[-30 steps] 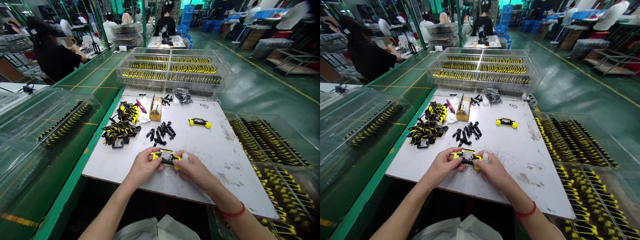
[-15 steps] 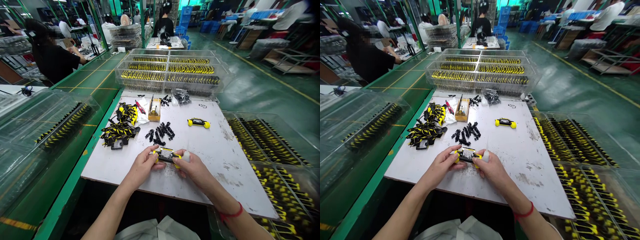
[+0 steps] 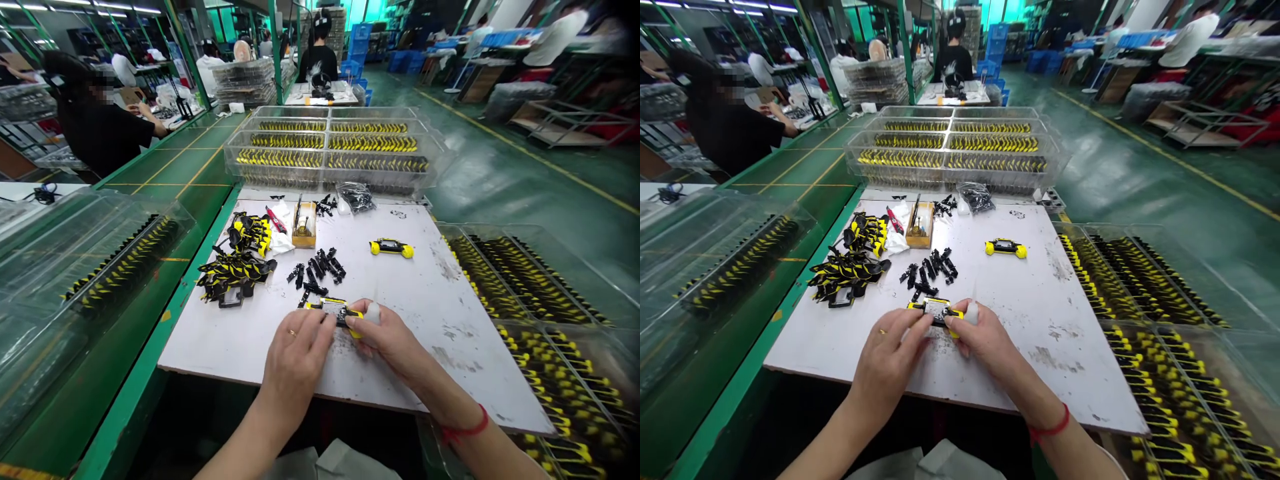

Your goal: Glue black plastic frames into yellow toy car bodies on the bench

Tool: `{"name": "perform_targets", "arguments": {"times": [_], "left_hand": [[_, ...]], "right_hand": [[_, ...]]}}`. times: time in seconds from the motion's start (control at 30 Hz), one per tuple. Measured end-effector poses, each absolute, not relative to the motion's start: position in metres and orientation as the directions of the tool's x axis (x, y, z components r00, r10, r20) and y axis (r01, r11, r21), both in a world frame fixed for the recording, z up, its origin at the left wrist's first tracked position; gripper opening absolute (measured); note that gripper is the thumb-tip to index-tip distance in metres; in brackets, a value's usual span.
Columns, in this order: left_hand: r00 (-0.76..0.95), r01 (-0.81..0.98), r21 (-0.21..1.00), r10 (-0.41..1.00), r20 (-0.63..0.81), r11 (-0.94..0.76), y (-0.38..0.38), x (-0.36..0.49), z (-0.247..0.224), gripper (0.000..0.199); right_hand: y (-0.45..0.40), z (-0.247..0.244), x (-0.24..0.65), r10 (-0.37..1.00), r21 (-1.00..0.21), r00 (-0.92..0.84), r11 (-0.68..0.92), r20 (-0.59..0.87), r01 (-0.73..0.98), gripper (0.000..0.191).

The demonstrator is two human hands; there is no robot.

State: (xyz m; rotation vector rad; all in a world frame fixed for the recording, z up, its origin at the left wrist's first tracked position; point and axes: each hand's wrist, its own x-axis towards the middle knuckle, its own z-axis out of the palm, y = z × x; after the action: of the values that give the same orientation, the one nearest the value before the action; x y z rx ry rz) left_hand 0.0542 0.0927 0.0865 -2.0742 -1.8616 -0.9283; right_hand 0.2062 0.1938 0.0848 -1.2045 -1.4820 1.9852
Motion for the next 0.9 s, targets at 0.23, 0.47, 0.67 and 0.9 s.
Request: {"name": "perform_targets", "arguments": {"times": [0.23,0.47,0.67,0.9], "left_hand": [[0.107,0.916,0.264,0.821,0.561,-0.300,0.095,0.055,0.080,0.029],[-0.124,0.688,0.694,0.909,0.399,-0.211,0.090,0.060,0.073,0.042],[-0.202,0.189,0.982,0.979,0.007,0.032,0.091,0.064,0.080,0.034],[-0.101,-0.256,0.933,0.953,-0.286,0.252,0.095,0.060,0.084,0.030]], "right_hand": [[0.189,0.096,0.206,0.645,-0.896,-0.655,-0.427,-0.393,0.117,0.031],[0.200,0.094,0.218,0.626,-0.954,-0.719,-0.192,-0.300,0.231,0.033],[0.206,0.103,0.217,0.812,-0.828,-0.564,0.212,-0.146,0.519,0.021],[0.209,0.109,0.210,0.760,-0.837,-0.613,0.179,-0.215,0.517,0.019]]}}
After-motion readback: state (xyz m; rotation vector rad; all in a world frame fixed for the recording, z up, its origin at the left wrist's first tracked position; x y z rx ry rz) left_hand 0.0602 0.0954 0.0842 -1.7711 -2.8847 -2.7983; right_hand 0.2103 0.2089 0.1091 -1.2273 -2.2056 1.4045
